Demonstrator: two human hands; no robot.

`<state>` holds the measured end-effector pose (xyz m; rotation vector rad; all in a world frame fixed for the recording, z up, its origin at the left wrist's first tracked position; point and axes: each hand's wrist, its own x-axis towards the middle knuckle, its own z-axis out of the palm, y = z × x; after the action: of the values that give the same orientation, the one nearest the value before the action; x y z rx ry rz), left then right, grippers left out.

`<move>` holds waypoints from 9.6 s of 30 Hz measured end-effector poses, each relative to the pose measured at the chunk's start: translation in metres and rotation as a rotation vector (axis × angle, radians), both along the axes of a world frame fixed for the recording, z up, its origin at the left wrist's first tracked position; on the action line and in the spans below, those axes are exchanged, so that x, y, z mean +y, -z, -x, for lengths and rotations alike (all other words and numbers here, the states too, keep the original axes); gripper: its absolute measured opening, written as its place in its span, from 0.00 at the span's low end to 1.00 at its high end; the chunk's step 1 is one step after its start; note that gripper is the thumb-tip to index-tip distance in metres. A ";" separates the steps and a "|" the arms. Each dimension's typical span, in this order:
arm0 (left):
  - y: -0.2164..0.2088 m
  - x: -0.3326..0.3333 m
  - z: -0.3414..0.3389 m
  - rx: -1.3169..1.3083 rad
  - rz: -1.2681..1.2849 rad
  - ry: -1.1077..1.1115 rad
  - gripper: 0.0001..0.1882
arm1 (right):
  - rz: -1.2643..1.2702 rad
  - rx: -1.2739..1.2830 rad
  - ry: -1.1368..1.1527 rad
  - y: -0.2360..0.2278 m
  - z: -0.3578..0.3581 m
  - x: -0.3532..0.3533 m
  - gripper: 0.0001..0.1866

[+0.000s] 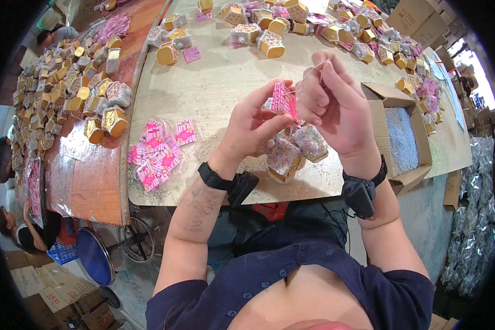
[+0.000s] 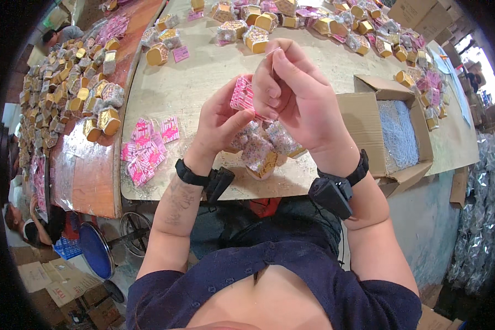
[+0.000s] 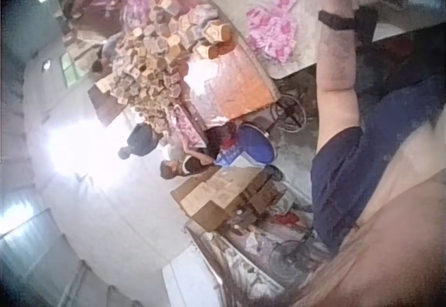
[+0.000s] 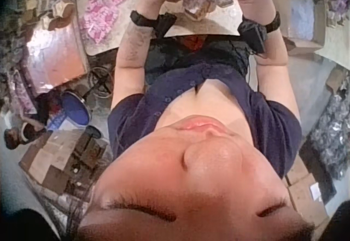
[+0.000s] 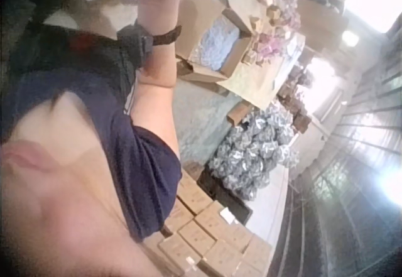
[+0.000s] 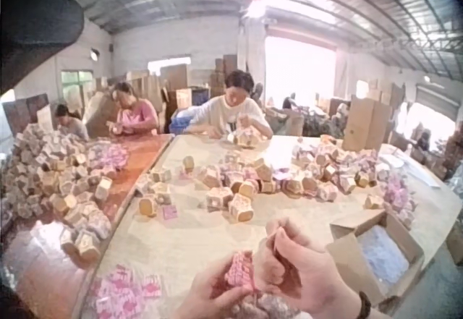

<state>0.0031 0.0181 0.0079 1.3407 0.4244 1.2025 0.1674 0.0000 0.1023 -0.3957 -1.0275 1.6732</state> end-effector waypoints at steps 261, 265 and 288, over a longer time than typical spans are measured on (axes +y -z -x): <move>0.026 0.026 0.009 -0.634 0.802 0.014 0.16 | -0.401 -1.161 0.365 0.081 -0.137 0.271 0.13; 0.035 0.028 0.010 -0.604 0.868 0.009 0.15 | -0.401 -1.367 0.643 0.081 -0.136 0.352 0.18; -0.021 0.029 0.045 0.910 -0.460 -1.164 0.06 | -0.821 -1.478 -0.550 0.050 -0.052 0.193 0.38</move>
<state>-0.0415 0.0469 0.0286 2.1127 1.8506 1.5707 0.2191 0.1931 0.0521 -0.8487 -2.9587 1.0067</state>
